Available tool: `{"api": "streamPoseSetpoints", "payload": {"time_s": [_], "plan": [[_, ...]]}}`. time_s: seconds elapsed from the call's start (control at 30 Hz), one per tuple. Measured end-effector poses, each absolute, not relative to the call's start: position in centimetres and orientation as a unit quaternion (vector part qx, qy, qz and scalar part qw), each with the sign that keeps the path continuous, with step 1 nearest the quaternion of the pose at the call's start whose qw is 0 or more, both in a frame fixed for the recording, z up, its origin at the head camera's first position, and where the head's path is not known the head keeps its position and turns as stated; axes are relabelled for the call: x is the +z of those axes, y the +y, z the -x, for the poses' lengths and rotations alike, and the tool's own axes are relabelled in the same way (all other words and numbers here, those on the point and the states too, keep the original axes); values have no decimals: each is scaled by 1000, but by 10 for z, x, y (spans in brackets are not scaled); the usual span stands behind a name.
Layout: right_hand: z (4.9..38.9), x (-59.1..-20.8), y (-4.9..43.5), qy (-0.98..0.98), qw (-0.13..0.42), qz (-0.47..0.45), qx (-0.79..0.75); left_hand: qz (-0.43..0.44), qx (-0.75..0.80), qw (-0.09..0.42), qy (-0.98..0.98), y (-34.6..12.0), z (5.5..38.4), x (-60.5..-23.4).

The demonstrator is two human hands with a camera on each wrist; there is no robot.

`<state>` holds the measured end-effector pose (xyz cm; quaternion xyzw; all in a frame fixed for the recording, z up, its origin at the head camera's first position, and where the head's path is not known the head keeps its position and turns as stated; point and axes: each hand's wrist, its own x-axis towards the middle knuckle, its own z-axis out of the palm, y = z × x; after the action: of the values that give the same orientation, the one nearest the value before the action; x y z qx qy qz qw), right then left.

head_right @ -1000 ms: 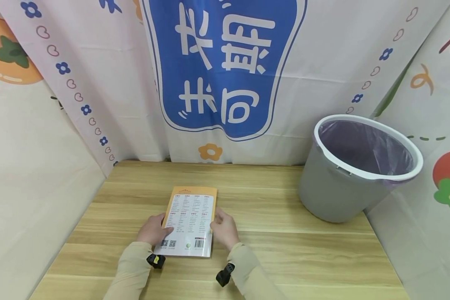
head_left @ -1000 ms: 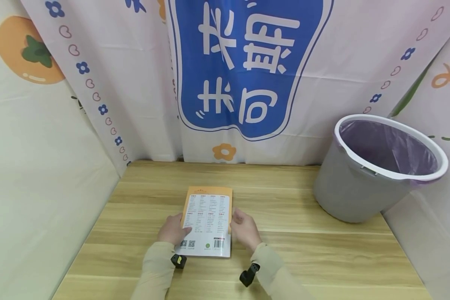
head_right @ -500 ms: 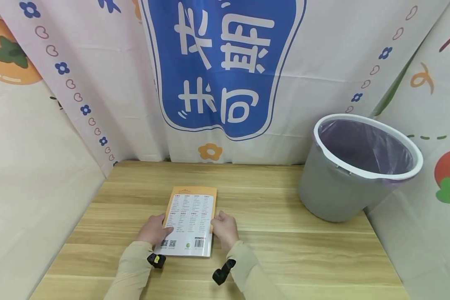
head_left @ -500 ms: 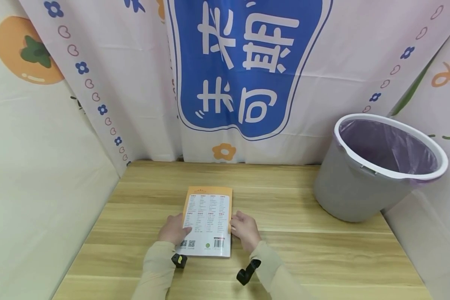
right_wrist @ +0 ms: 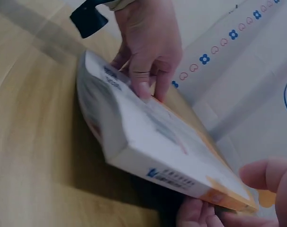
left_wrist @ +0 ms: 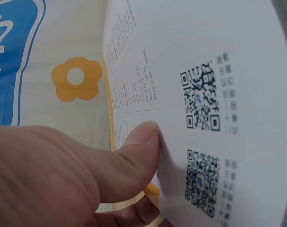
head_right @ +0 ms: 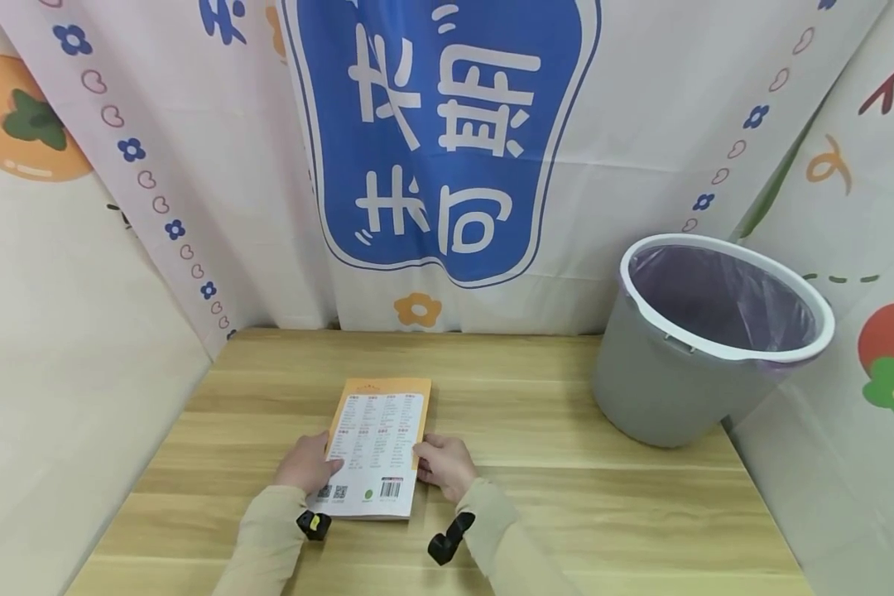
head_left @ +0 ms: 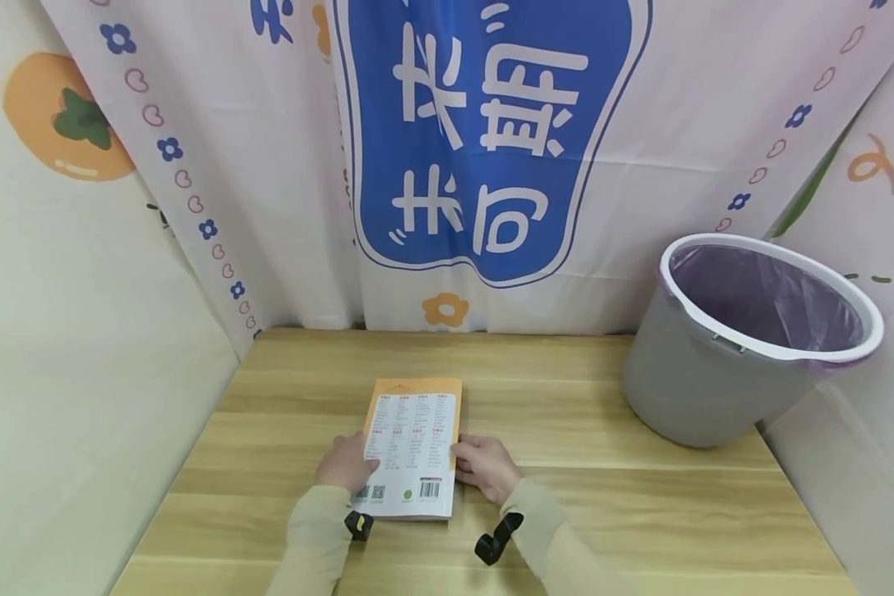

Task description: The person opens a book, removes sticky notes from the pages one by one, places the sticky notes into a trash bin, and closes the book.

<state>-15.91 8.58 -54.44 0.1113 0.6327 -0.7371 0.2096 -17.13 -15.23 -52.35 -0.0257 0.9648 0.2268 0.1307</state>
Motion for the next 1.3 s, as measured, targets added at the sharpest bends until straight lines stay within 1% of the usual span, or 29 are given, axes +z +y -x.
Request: {"api": "streamPoseSetpoints", "payload": {"time_s": [0.1, 0.43, 0.6, 0.83, 0.97, 1.1, 1.2, 1.3], "plan": [[157, -550, 79, 652, 214, -95, -721, 22, 225, 129, 966, -153, 169, -526], [156, -561, 67, 660, 209, -97, -715, 22, 231, 122, 965, -152, 167, -530], [157, -561, 69, 662, 186, -87, -721, 25, 246, 117, 962, -152, 167, -535], [160, -549, 81, 661, 139, -41, -736, 49, 345, 121, 929, -141, 167, -537], [160, -531, 94, 663, 114, -29, -740, 17, 369, 99, 924, -133, 164, -536], [156, -504, 114, 676, 93, -41, -730, -38, 374, 55, 925, -130, 161, -535], [152, -482, 136, 686, 71, -48, -722, -81, 382, 20, 920, -130, 160, -535], [146, -463, 163, 706, 51, -54, -704, -106, 384, -8, 917, -133, 158, -534]]}}
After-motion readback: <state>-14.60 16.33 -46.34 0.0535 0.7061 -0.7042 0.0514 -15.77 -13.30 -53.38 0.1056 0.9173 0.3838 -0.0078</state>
